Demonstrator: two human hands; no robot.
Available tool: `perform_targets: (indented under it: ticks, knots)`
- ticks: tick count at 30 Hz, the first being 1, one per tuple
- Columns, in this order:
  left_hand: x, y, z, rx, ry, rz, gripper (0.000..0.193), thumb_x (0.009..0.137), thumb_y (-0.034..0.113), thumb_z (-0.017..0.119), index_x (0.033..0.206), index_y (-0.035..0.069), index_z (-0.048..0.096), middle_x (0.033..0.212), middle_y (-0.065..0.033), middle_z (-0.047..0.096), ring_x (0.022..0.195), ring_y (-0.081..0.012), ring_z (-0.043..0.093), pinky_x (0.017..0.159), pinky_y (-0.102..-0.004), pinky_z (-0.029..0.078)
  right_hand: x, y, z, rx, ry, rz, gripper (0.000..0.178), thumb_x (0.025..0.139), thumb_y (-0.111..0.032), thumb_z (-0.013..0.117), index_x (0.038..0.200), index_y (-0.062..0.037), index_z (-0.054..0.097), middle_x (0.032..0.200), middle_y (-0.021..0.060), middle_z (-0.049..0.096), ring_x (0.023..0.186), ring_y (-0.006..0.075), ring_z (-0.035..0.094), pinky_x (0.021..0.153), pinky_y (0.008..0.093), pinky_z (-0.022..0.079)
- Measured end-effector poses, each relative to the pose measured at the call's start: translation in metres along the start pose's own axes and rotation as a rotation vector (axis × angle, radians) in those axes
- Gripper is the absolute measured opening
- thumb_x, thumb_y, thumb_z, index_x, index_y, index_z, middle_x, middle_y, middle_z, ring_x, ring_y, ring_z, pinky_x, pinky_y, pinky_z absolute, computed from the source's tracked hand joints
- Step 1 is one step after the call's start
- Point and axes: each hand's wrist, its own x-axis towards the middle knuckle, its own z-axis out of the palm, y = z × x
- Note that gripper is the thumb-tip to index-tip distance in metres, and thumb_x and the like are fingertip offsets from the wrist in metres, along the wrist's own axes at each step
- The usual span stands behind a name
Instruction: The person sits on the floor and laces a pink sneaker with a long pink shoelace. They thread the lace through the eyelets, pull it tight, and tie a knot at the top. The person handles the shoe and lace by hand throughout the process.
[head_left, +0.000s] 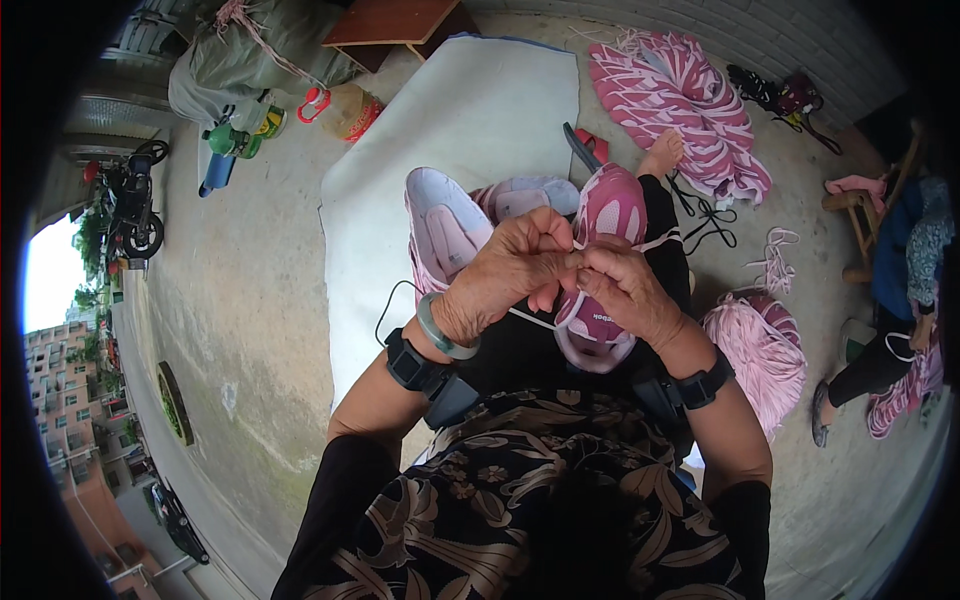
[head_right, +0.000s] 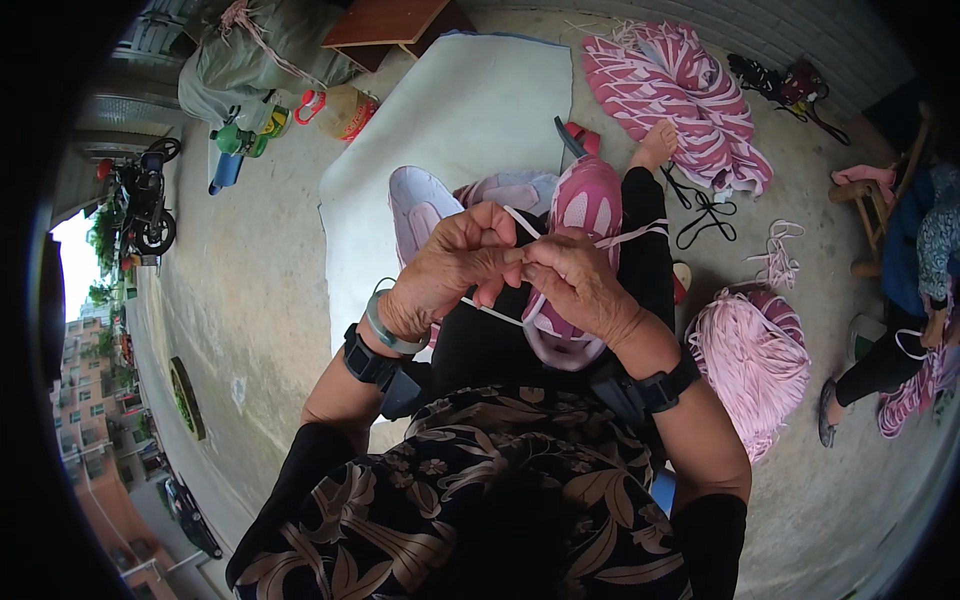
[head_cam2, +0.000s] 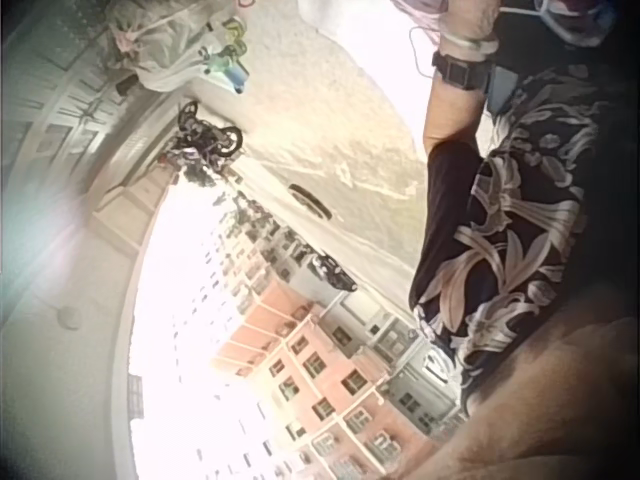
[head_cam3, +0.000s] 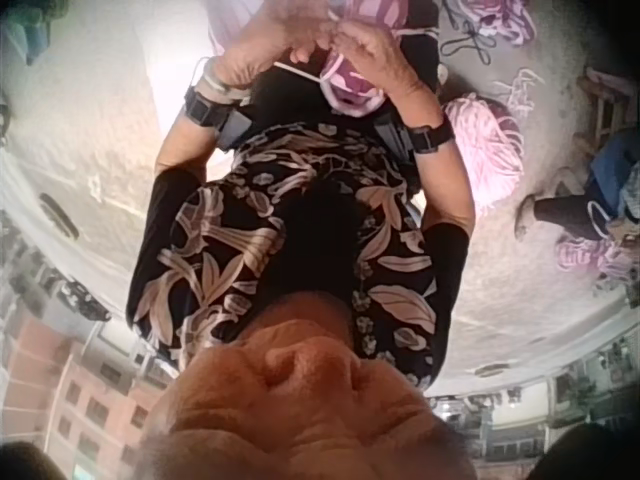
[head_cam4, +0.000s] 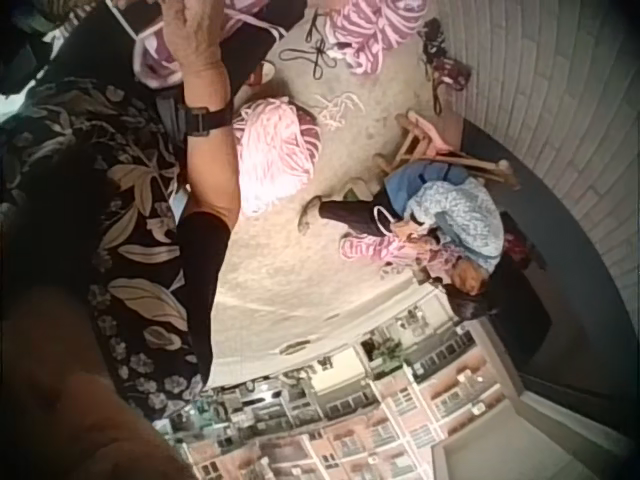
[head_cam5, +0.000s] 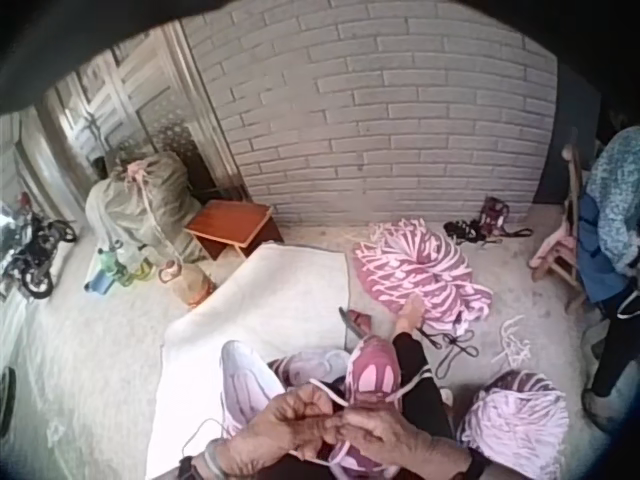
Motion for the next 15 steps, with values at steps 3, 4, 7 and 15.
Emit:
perform_targets:
  ticks: [3, 4, 7, 15]
  knots:
    - [-0.001, -0.003, -0.006, 0.156, 0.044, -0.019, 0.005, 0.087, 0.007, 0.056, 0.089, 0.005, 0.053, 0.065, -0.0023, 0.059, 0.043, -0.0038, 0.045, 0.04, -0.0157, 0.033, 0.016, -0.003, -0.017, -0.218, 0.004, -0.109, 0.013, 0.078, -0.009, 0.054, 0.089, -0.0032, 0.057, 0.079, 0.0104, 0.058, 0.079, 0.0301, 0.054, 0.076, 0.0383, 0.041]
    - [0.0, -0.006, -0.007, 0.206, 0.069, -0.026, 0.005, 0.087, 0.008, 0.056, 0.09, 0.005, 0.054, 0.065, -0.0014, 0.058, 0.043, -0.0034, 0.044, 0.04, -0.0156, 0.033, 0.022, -0.007, -0.024, -0.305, 0.025, -0.138, 0.011, 0.079, -0.009, 0.053, 0.087, -0.0032, 0.057, 0.077, 0.0101, 0.058, 0.079, 0.0299, 0.054, 0.076, 0.0383, 0.041]
    - [0.003, -0.014, -0.008, 0.331, 0.124, -0.031, 0.008, 0.088, 0.01, 0.055, 0.091, 0.004, 0.059, 0.062, 0.001, 0.057, 0.044, -0.0023, 0.043, 0.041, -0.0156, 0.033, 0.038, -0.012, -0.041, -0.391, 0.147, -0.173, 0.01, 0.079, -0.009, 0.053, 0.086, -0.0029, 0.056, 0.078, 0.0116, 0.058, 0.08, 0.0305, 0.055, 0.075, 0.0391, 0.041]
    - [0.019, -0.042, -0.013, 0.523, 0.233, 0.038, 0.01, 0.086, 0.007, 0.055, 0.082, 0.002, 0.064, 0.062, 0.0009, 0.057, 0.049, -0.005, 0.049, 0.045, -0.0208, 0.041, 0.056, -0.024, -0.073, -0.338, 0.192, -0.042, 0.005, 0.078, -0.005, 0.05, 0.082, -0.0035, 0.053, 0.073, 0.0126, 0.059, 0.068, 0.032, 0.056, 0.067, 0.0385, 0.042]
